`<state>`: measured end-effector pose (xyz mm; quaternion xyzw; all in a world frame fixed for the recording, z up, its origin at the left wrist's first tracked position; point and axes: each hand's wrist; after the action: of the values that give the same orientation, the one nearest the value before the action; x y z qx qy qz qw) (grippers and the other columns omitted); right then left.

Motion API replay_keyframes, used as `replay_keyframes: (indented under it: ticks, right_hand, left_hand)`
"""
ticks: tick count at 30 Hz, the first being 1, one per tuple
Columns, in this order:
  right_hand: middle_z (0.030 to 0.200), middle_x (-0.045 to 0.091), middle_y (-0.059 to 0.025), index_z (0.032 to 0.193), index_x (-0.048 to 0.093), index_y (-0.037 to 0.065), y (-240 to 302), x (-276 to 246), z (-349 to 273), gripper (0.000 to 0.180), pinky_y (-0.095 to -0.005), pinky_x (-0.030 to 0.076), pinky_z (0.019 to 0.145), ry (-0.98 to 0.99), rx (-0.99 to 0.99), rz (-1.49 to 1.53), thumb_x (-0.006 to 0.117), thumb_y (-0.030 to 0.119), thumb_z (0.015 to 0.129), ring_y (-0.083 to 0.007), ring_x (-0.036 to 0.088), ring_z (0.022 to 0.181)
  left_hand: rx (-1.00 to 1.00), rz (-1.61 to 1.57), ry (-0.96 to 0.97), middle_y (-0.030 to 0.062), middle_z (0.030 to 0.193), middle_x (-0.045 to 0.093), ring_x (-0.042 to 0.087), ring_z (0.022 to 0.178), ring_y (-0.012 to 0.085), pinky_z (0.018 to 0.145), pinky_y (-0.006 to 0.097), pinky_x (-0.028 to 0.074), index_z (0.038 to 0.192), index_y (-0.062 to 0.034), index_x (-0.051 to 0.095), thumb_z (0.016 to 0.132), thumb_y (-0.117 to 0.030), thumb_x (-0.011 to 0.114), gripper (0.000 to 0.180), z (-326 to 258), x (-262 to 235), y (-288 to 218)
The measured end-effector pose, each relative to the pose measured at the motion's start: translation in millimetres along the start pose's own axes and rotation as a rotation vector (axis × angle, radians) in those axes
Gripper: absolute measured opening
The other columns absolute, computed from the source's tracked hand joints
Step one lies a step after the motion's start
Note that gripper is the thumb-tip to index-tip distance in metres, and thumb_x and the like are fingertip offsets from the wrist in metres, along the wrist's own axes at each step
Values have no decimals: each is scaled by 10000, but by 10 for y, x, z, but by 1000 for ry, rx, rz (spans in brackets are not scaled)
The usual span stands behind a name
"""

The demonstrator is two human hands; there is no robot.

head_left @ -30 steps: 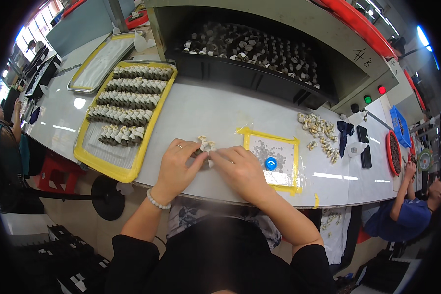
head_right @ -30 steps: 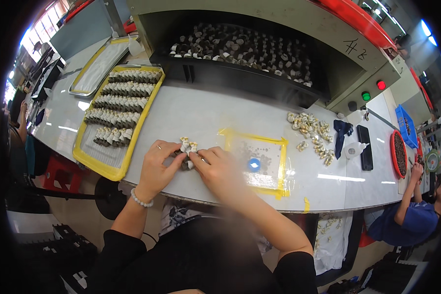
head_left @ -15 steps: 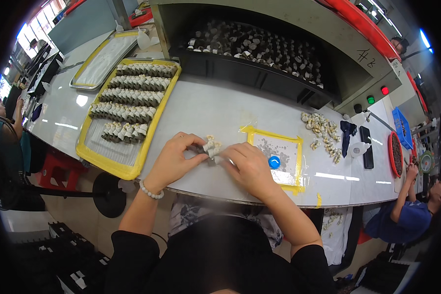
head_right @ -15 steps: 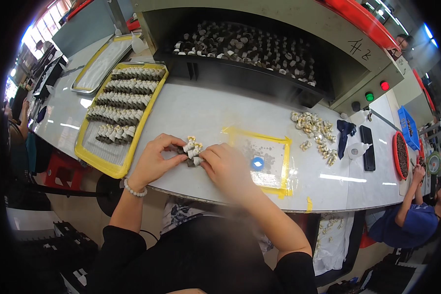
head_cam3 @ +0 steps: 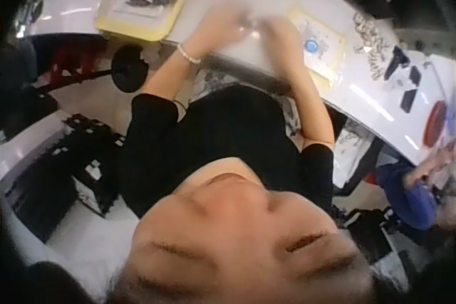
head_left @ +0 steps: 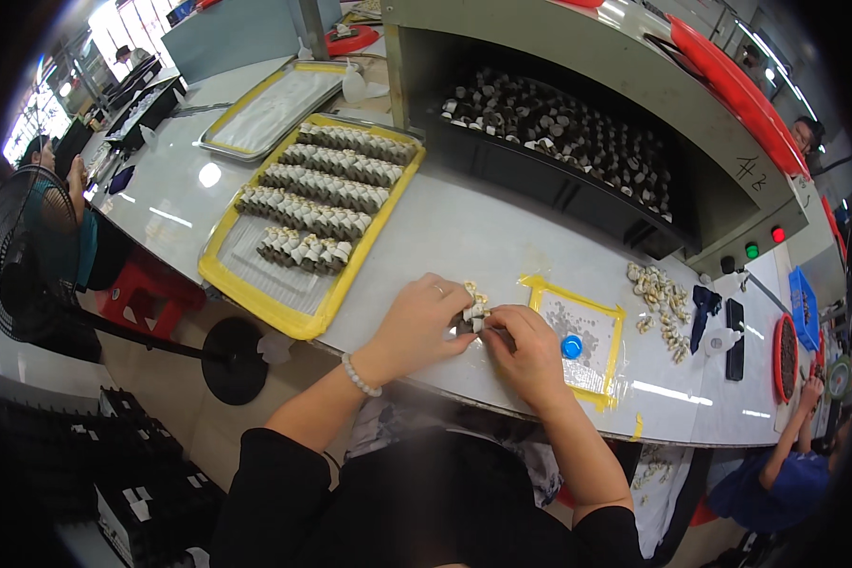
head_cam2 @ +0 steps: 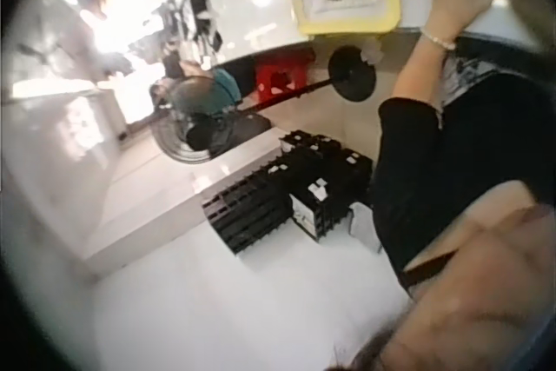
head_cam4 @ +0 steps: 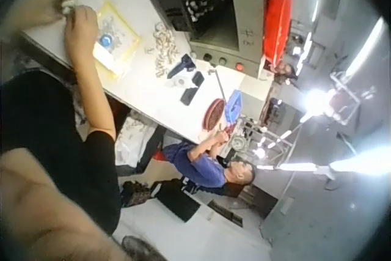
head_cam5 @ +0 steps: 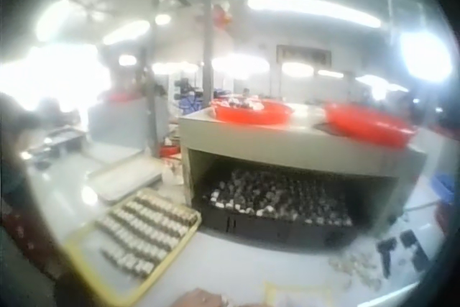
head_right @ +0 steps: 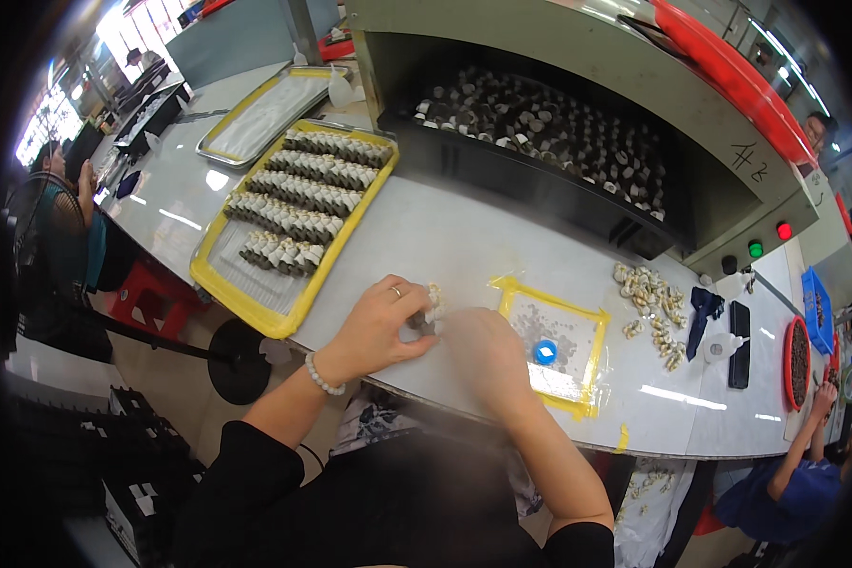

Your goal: The person assembles small white plastic pieces and gold metal pieces by hand, taking them from a plastic tray and fitting them together.

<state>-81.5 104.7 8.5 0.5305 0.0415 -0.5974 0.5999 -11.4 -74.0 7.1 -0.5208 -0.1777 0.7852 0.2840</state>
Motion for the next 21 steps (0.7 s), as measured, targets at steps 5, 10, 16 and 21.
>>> replay_keyframes:
  ticks: [5,10,16,21]
  right_hand:
    - [916,642,-114,944,633,22,13,14,-8,214,-342,516,698,5,6,23,708,9,744,-261,635,816]
    - [937,636,-123,1029,629,13,-70,-47,-111,288,-328,506,739,1,41,14,701,10,750,-242,630,826]
    - [936,636,-124,1028,635,5,-45,-37,-125,267,-325,504,742,36,35,48,693,18,768,-240,629,835]
    - [935,636,-125,1025,639,2,-34,-44,-107,256,-323,504,743,54,29,68,688,20,775,-239,631,835]
  left_hand:
    - [49,58,-97,104,875,597,558,856,301,736,408,475,895,-49,576,620,-151,744,338,-60,-30,-44]
    - [-85,167,-380,117,869,587,570,826,302,735,395,475,895,-41,571,647,-126,752,318,-269,-695,67]
    - [-474,493,-513,120,777,574,568,758,292,693,376,467,858,-35,534,648,-155,766,335,-784,-1724,954]
    - [-600,486,-412,120,754,579,565,724,264,673,370,468,860,-23,525,666,-209,771,364,-927,-1870,1497]
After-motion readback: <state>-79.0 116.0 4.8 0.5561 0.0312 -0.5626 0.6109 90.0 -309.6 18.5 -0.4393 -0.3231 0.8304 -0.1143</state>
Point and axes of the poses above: each hand's wrist, its own z-axis towards the middle knuckle, its own x-axis out of the palm, y = z × x
